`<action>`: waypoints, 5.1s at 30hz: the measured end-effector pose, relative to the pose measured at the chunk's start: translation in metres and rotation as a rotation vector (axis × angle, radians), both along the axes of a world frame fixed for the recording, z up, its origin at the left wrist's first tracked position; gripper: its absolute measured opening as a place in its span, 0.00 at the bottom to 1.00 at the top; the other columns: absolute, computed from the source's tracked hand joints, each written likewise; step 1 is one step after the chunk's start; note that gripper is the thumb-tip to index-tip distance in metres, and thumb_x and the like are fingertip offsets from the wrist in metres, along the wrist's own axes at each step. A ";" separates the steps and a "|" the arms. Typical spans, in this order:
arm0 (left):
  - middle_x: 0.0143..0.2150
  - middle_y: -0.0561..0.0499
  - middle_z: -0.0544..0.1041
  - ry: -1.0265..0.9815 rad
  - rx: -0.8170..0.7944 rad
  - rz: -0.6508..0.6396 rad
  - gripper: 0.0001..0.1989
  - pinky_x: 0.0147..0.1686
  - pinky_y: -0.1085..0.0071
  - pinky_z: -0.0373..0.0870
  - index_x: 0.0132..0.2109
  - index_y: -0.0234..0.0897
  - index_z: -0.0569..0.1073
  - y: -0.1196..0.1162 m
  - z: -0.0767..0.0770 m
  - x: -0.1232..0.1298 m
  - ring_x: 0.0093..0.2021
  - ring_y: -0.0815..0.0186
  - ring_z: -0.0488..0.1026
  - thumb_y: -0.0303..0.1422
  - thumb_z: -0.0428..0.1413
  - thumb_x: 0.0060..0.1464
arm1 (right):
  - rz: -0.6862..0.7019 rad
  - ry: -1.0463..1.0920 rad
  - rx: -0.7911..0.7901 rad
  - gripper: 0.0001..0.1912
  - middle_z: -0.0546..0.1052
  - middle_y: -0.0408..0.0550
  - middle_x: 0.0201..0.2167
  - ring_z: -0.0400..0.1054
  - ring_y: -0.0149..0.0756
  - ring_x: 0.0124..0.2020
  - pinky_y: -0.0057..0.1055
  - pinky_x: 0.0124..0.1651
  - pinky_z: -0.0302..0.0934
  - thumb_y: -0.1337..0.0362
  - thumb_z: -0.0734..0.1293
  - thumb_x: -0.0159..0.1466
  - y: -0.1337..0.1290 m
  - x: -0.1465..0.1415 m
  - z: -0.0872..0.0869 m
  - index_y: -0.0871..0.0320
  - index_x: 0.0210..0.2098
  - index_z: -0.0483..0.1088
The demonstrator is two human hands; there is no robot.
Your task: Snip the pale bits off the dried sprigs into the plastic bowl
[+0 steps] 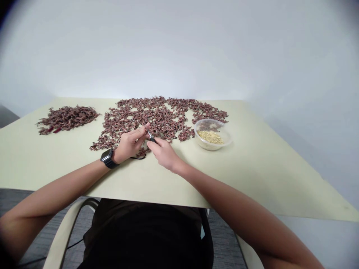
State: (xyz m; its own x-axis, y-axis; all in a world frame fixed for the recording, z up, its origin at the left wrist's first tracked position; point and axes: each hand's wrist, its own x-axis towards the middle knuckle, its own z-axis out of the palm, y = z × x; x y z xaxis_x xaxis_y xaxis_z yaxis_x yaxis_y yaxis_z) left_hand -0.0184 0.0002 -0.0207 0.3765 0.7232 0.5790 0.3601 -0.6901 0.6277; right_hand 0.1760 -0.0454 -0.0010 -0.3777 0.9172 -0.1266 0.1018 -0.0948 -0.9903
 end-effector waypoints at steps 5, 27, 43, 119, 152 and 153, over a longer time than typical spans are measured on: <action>0.72 0.45 0.64 0.228 0.079 -0.144 0.27 0.75 0.55 0.51 0.69 0.38 0.69 0.014 0.006 -0.018 0.74 0.57 0.59 0.26 0.50 0.65 | 0.216 0.292 -0.465 0.16 0.46 0.33 0.22 0.31 0.27 0.20 0.26 0.19 0.27 0.48 0.63 0.65 0.007 0.014 0.012 0.53 0.32 0.59; 0.58 0.41 0.79 -0.519 -0.986 -0.401 0.20 0.65 0.59 0.68 0.55 0.36 0.81 0.012 -0.001 0.000 0.59 0.58 0.76 0.38 0.67 0.57 | -0.147 -0.607 0.700 0.14 0.77 0.46 0.30 0.66 0.36 0.27 0.30 0.32 0.52 0.54 0.63 0.67 0.015 0.022 -0.016 0.56 0.46 0.71; 0.63 0.43 0.75 -0.557 -1.014 -0.438 0.20 0.64 0.58 0.70 0.58 0.39 0.80 0.008 0.005 0.002 0.63 0.56 0.73 0.37 0.64 0.61 | -0.157 -0.744 0.800 0.17 0.80 0.51 0.38 0.73 0.45 0.36 0.33 0.38 0.58 0.55 0.63 0.68 0.014 0.022 -0.017 0.55 0.53 0.68; 0.62 0.42 0.77 -0.451 -0.844 -0.331 0.21 0.61 0.58 0.75 0.56 0.40 0.81 0.009 0.001 0.004 0.59 0.55 0.76 0.44 0.64 0.59 | -0.171 -0.628 0.700 0.14 0.74 0.45 0.29 0.64 0.37 0.27 0.30 0.32 0.49 0.54 0.64 0.69 0.010 0.020 -0.014 0.54 0.50 0.69; 0.52 0.42 0.82 -0.318 -0.585 -0.178 0.21 0.58 0.60 0.75 0.50 0.36 0.83 0.011 0.003 0.001 0.53 0.56 0.80 0.47 0.64 0.57 | -0.166 -0.507 0.594 0.10 0.71 0.42 0.27 0.60 0.34 0.27 0.31 0.33 0.49 0.54 0.64 0.66 0.013 0.016 -0.013 0.53 0.36 0.64; 0.51 0.42 0.83 -0.320 -0.590 -0.190 0.22 0.58 0.60 0.75 0.51 0.37 0.83 0.011 0.003 0.001 0.53 0.56 0.80 0.47 0.64 0.57 | -0.163 -0.517 0.603 0.09 0.71 0.42 0.27 0.60 0.34 0.27 0.31 0.33 0.49 0.55 0.64 0.66 0.013 0.016 -0.013 0.53 0.36 0.64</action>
